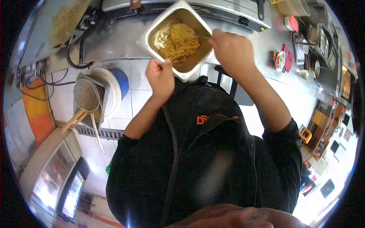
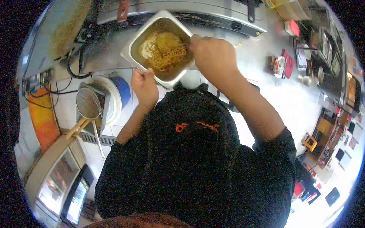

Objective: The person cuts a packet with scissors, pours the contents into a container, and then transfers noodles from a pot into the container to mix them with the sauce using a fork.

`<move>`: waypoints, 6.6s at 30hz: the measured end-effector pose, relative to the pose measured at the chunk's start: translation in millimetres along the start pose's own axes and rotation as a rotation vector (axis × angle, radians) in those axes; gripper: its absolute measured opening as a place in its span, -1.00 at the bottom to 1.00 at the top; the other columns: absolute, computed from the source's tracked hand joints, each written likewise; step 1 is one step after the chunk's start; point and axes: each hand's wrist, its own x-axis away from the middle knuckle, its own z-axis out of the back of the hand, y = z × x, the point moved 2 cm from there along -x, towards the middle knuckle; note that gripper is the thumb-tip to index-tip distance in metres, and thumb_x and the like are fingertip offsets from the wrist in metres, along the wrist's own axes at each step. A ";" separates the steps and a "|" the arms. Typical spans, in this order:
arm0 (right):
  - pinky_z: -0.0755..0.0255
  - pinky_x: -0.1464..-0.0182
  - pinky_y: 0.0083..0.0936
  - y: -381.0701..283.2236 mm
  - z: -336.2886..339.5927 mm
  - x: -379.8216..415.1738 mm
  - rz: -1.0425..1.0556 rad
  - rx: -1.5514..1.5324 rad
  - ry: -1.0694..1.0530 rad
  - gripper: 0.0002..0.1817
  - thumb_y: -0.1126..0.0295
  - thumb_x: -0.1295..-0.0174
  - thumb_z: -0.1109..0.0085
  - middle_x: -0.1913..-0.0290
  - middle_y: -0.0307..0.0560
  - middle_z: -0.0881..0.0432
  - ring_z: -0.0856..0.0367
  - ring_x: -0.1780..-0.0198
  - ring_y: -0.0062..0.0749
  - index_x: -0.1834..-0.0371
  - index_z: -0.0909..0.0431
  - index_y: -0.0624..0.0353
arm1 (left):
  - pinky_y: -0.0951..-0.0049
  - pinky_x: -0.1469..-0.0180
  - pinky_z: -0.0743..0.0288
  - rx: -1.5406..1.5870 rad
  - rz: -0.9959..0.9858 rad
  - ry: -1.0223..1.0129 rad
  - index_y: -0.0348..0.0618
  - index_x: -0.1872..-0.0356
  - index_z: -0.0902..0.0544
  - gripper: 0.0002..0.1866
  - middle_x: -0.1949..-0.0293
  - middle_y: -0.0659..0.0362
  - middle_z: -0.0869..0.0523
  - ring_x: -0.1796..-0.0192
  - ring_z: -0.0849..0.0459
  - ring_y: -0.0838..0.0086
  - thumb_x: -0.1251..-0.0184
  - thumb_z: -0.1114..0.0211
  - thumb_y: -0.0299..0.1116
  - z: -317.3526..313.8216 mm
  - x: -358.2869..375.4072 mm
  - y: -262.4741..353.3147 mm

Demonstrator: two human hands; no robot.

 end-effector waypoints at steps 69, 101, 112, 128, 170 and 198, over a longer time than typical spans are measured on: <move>-0.47 0.31 -0.42 219.6 76.5 587.6 -0.694 0.130 0.273 -0.88 0.35 -0.05 -0.10 0.41 -0.20 -0.47 -0.59 0.28 -0.35 0.35 -0.42 0.05 | 0.65 0.26 -0.35 0.039 0.135 -1.373 -0.24 0.30 -0.55 -0.87 0.36 0.32 -0.60 0.37 -0.43 0.74 -0.32 -0.29 -0.41 -409.8 317.4 -159.2; -0.45 0.41 -0.38 225.3 82.3 507.2 -0.837 0.126 0.430 -0.88 0.52 -0.04 -0.18 0.49 -0.18 -0.51 -0.56 0.46 -0.27 0.35 -0.57 0.07 | 0.68 0.39 -0.30 0.000 0.067 -1.129 -0.20 0.39 -0.47 -0.91 0.46 0.37 -0.50 0.44 -0.36 0.78 -0.33 -0.17 -0.55 -389.6 286.7 -159.0; -0.37 0.49 -0.40 190.9 80.5 552.5 -0.780 0.058 0.235 -0.85 0.45 -0.03 -0.14 0.50 -0.19 -0.35 -0.46 0.49 -0.36 0.29 -0.54 0.07 | 0.52 0.09 -0.52 0.202 0.366 -0.799 -0.29 0.26 -0.50 -0.94 0.22 0.12 -0.65 0.25 -0.61 0.58 -0.36 -0.05 -0.59 -407.4 263.0 -167.5; -0.45 0.43 -0.18 232.4 55.4 516.3 -1.255 0.093 0.144 -0.84 0.29 -0.22 -0.13 0.54 -0.02 -0.61 -0.61 0.50 -0.06 0.44 -0.56 0.10 | 0.64 0.35 -0.38 0.000 -0.061 -1.120 -0.23 0.34 -0.46 -0.92 0.42 0.29 -0.56 0.39 -0.43 0.76 -0.35 -0.19 -0.55 -380.1 309.3 -163.7; -0.47 0.35 -0.22 169.7 60.9 960.2 -1.175 0.164 0.469 -0.89 0.39 -0.10 -0.10 0.54 -0.08 -0.62 -0.65 0.46 -0.15 0.54 -0.47 0.11 | 0.67 0.33 -0.38 0.041 0.143 -1.355 -0.23 0.34 -0.45 -0.90 0.39 0.27 -0.58 0.39 -0.45 0.76 -0.41 -0.15 -0.49 -387.7 732.0 -234.9; -0.42 0.39 -0.34 536.0 97.9 1105.6 -1.189 0.169 0.459 -0.98 0.47 -0.06 -0.04 0.51 -0.15 -0.59 -0.63 0.44 -0.24 0.47 -0.45 0.09 | 0.65 0.33 -0.34 0.043 0.044 -1.414 -0.24 0.31 -0.51 -0.93 0.42 0.34 -0.54 0.41 -0.41 0.75 -0.35 -0.20 -0.49 -782.9 811.3 -340.7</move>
